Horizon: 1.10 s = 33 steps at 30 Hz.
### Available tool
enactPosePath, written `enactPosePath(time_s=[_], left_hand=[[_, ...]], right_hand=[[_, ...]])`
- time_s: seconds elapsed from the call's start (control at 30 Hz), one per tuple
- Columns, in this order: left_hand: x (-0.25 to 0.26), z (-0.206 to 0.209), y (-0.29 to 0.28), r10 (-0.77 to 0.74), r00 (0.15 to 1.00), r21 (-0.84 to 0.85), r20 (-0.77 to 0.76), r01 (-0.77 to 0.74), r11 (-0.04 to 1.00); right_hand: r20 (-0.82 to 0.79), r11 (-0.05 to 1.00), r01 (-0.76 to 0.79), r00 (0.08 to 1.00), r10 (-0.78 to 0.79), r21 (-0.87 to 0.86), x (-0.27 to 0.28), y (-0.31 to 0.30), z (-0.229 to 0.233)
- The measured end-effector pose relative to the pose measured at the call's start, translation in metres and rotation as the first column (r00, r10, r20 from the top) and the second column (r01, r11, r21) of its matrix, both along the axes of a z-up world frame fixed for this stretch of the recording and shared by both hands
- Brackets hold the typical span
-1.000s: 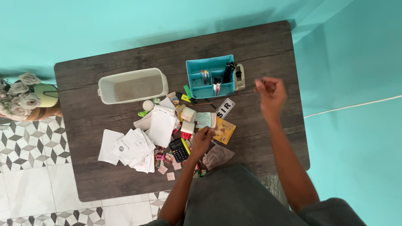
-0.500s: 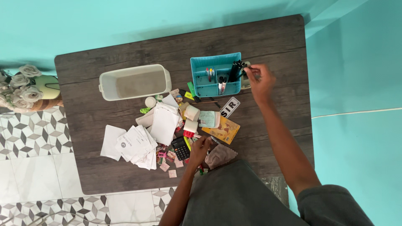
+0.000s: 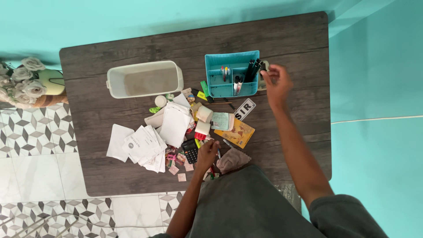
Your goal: The person sorts through a pile of clutter on a table, placing items such as pens, papers, a calculator, and a cloth into a blue storage bin and a gray container.
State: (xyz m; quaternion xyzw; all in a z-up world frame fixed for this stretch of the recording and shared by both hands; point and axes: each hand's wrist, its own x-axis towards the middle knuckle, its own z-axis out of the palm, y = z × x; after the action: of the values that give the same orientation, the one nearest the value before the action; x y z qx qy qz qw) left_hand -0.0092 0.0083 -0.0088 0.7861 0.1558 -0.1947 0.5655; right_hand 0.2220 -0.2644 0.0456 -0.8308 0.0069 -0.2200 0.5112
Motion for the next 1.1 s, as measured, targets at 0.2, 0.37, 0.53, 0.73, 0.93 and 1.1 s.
enactPosePath(time_s=[0.2, 0.37, 0.53, 0.73, 0.93, 1.1], left_hand=[[-0.004, -0.004, 0.003, -0.002, 1.000, 0.209, 0.021, -0.002, 0.978], [-0.014, -0.021, 0.001, -0.366, 0.929, 0.538, 0.049, 0.285, 0.794], [-0.028, -0.042, -0.008, -0.526, 0.849, 0.773, -0.045, 0.363, 0.520], [-0.029, -0.054, -0.012, -0.500, 0.866, 0.736, 0.019, 0.326, 0.593], [-0.023, -0.009, -0.001, -0.160, 0.947, 0.236, 0.280, 0.093, 0.967], [-0.030, 0.039, 0.002, 0.014, 0.917, -0.120, 0.398, 0.037, 0.992]], right_hand=[[-0.130, 0.995, -0.068, 0.990, 0.057, -0.078, -0.092, 0.010, -0.027], [-0.598, 0.844, -0.535, 0.666, 0.445, 0.032, -0.214, 0.049, -0.032], [-0.647, 0.603, -0.797, 0.475, 0.597, -0.028, -0.265, 0.066, -0.012], [-0.701, 0.651, -0.730, 0.574, 0.422, -0.206, -0.274, 0.052, -0.055], [-0.684, 0.878, -0.449, 0.590, 0.429, 0.164, -0.261, 0.043, -0.071], [-0.473, 0.789, -0.487, 0.631, 0.614, 0.375, -0.262, 0.060, -0.064]])
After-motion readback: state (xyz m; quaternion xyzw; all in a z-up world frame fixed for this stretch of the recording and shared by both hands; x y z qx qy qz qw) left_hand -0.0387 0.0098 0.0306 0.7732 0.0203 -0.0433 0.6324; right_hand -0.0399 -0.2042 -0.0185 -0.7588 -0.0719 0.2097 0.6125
